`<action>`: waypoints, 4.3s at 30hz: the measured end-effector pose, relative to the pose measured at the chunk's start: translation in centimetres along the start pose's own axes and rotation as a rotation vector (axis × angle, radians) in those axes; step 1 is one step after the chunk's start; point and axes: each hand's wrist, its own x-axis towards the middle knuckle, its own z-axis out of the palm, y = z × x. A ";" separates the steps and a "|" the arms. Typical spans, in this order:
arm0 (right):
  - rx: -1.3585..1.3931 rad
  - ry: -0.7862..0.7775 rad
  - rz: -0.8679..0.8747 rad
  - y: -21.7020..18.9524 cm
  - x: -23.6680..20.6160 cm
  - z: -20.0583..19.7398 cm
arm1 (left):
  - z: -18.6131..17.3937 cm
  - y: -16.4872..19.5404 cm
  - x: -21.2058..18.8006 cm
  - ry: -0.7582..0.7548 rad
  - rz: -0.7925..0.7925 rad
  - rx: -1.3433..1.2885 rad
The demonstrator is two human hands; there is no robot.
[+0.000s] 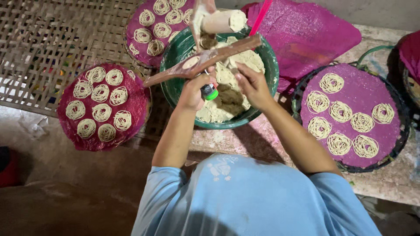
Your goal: The person uses a wooden noodle press to extrude dough into spiral shapes onto pink trays. They repeatedly scoop dough from a green bowl, press it through the tool, and arrange the formed noodles on the trays.
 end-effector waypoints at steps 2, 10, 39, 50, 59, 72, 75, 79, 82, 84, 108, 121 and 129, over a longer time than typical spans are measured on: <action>0.003 -0.046 -0.026 0.3 -0.5 -0.2 | -1.5 -0.7 0.4 0.080 -0.018 0.030; -0.319 -0.234 -0.329 -1.9 -0.4 -0.8 | -1.9 2.5 -2.6 0.148 0.195 0.159; 0.070 0.050 0.162 -10.6 -34.2 -27.3 | 30.3 -18.2 -1.4 -1.268 -0.215 1.060; 0.468 0.679 0.272 -2.8 -49.9 -29.0 | 35.8 -34.0 22.0 -0.614 -0.084 1.803; 0.495 0.916 0.220 -2.7 -51.2 -28.4 | 27.7 -32.5 22.8 -0.377 -0.142 1.868; 0.369 0.342 0.229 -2.3 -40.7 -30.8 | 16.7 -31.2 -5.6 -0.067 -0.677 0.652; 0.336 0.253 0.290 -2.6 -39.0 -30.4 | 17.8 -30.7 -10.8 -0.074 -0.601 0.593; 0.225 0.085 0.327 -3.9 -37.0 -29.9 | 16.0 -25.9 -10.6 -0.582 -0.747 0.590; 0.269 -0.071 0.497 -5.1 -35.6 -30.3 | 16.7 -22.6 -4.5 -0.754 -0.537 0.317; 0.466 -0.170 0.532 -5.6 -34.7 -29.9 | 19.7 -22.3 -1.1 -0.486 -0.399 -0.079; -0.295 -0.315 1.134 -2.0 -27.8 -34.8 | 25.0 -30.6 11.0 -0.608 -0.190 -0.961; -0.310 -0.293 0.892 -5.0 -24.3 -33.2 | 25.6 -29.9 12.2 -0.591 -0.112 -0.929; -0.472 -0.197 1.000 -5.3 -24.7 -35.8 | 26.7 -32.5 12.6 -0.477 -0.087 -0.886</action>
